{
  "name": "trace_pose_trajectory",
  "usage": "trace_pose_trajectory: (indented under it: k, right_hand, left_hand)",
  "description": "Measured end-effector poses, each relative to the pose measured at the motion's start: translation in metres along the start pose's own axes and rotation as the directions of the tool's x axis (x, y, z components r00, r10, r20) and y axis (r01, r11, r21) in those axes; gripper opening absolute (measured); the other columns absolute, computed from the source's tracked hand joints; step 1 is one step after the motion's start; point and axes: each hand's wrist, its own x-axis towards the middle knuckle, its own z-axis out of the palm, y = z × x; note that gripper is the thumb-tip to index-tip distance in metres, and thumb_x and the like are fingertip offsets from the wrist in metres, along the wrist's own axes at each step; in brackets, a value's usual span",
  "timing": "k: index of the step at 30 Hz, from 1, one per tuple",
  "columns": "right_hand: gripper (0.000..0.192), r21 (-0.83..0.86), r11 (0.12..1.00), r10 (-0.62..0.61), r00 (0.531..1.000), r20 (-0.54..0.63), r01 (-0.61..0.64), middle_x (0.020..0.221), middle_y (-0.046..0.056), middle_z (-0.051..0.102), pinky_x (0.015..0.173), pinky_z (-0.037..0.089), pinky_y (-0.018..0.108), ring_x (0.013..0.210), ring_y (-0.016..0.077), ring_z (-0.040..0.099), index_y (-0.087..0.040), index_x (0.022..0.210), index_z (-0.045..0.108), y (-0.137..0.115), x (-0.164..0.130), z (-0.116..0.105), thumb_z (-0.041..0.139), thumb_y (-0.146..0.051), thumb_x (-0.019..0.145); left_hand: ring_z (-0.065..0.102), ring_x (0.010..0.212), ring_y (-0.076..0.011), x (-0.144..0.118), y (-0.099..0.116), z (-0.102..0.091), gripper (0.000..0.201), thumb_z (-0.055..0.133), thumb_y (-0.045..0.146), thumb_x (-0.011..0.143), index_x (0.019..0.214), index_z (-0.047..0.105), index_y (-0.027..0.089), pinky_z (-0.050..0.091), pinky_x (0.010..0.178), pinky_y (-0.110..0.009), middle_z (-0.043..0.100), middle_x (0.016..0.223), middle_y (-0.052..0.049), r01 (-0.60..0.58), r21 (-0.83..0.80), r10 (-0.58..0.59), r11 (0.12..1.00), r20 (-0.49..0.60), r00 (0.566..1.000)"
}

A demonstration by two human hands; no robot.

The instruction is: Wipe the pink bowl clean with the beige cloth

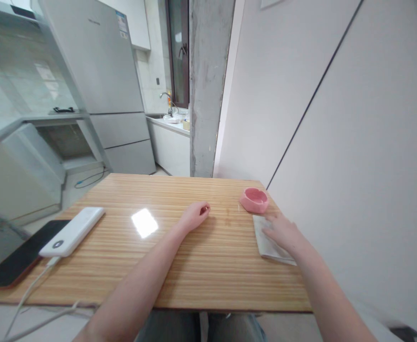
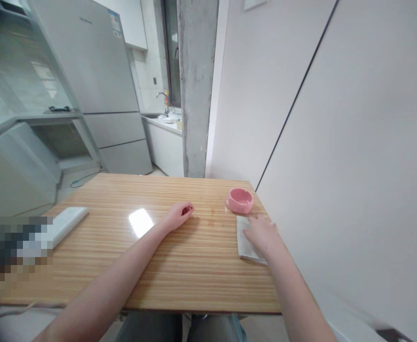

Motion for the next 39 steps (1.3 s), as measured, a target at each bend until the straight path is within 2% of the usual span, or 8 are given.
trace_pose_trajectory:
  k: [4,10,19,24,27,30,33,39]
  right_hand:
    - [0.058,0.24,0.898,-0.372,0.928,-0.037,0.369,0.133,0.014,0.056,0.11,0.037,0.038,0.125,0.0229,0.052,-0.014,0.136,0.049,-0.093,0.012,0.004,0.053,-0.014,0.079]
    - [0.053,0.477,0.758,-0.475,0.878,-0.065,0.445,0.12,0.013,0.063,0.106,0.04,0.036,0.116,0.02,0.054,-0.013,0.115,0.062,-0.169,0.038,0.057,0.039,0.002,0.07]
    - [0.034,0.561,0.744,-0.383,0.919,-0.089,0.364,0.098,0.009,0.066,0.092,0.045,0.034,0.096,0.0196,0.058,-0.017,0.093,0.062,-0.161,0.044,0.093,0.038,-0.003,0.073]
    - [0.035,0.481,0.772,-0.437,0.896,-0.075,0.416,0.102,0.01,0.067,0.092,0.045,0.032,0.099,0.0192,0.059,-0.015,0.099,0.063,-0.163,0.042,0.079,0.039,-0.004,0.076]
    - [0.036,0.255,0.822,-0.469,0.86,-0.203,0.509,0.115,0.012,0.064,0.101,0.039,0.038,0.111,0.0227,0.055,-0.016,0.112,0.062,-0.14,0.049,0.054,0.046,-0.01,0.08]
    - [0.037,0.067,0.985,-0.122,0.913,-0.39,0.16,0.123,0.015,0.06,0.109,0.028,0.049,0.119,0.0277,0.05,-0.015,0.118,0.06,-0.101,0.059,0.028,0.048,-0.016,0.084]
    - [0.041,0.062,0.969,0.246,0.891,-0.382,-0.241,0.128,0.022,0.056,0.107,0.024,0.059,0.122,0.0349,0.047,-0.009,0.122,0.058,-0.072,0.065,0.014,0.05,-0.03,0.088]
    - [0.052,0.075,0.947,0.319,0.945,-0.079,-0.313,0.132,0.017,0.053,0.099,0.037,0.057,0.13,0.0403,0.037,-0.016,0.116,0.066,-0.066,0.063,0.018,0.036,-0.053,0.093]
  left_hand:
    - [0.051,0.062,-0.013,-0.001,-0.005,-0.003,0.013,0.054,0.027,0.08,0.079,0.063,0.017,0.035,0.058,-0.024,0.059,0.066,0.001,0.03,0.018,-0.032,0.999,0.089,0.996]
    - [0.064,0.082,-0.0206,-0.003,-0.007,-0.002,0.022,0.055,0.023,0.077,0.094,0.065,0.014,0.046,0.071,-0.029,0.071,0.094,-0.01,-0.022,0.038,0.016,0.999,0.15,0.989]
    - [0.066,0.093,-0.0266,-0.002,-0.004,0.002,0.025,0.051,0.023,0.08,0.097,0.066,0.015,0.048,0.079,-0.033,0.071,0.102,-0.013,-0.009,0.229,-0.032,0.973,0.175,0.984]
    - [0.064,0.087,-0.024,-0.003,-0.005,0.001,0.02,0.052,0.024,0.08,0.092,0.065,0.015,0.045,0.073,-0.031,0.071,0.098,-0.011,-0.019,0.196,-0.013,0.98,0.16,0.987]
    - [0.06,0.072,-0.0178,-0.004,-0.006,0.0,0.017,0.053,0.031,0.083,0.085,0.062,0.017,0.04,0.063,-0.027,0.068,0.082,-0.005,-0.011,0.133,-0.013,0.991,0.178,0.984]
    - [0.053,0.064,-0.0137,-0.004,-0.006,-0.001,0.019,0.053,0.036,0.084,0.081,0.06,0.019,0.035,0.057,-0.025,0.063,0.071,0.0,-0.002,0.091,-0.016,0.996,0.2,0.98]
    - [0.051,0.063,-0.0129,-0.004,-0.005,-0.002,0.019,0.053,0.036,0.084,0.081,0.061,0.019,0.033,0.057,-0.025,0.061,0.069,0.001,0.01,0.092,-0.028,0.996,0.195,0.98]
    - [0.051,0.064,-0.013,-0.003,-0.002,-0.003,0.02,0.052,0.036,0.085,0.081,0.061,0.019,0.033,0.057,-0.025,0.061,0.07,0.001,0.026,0.073,-0.04,0.997,0.2,0.979]
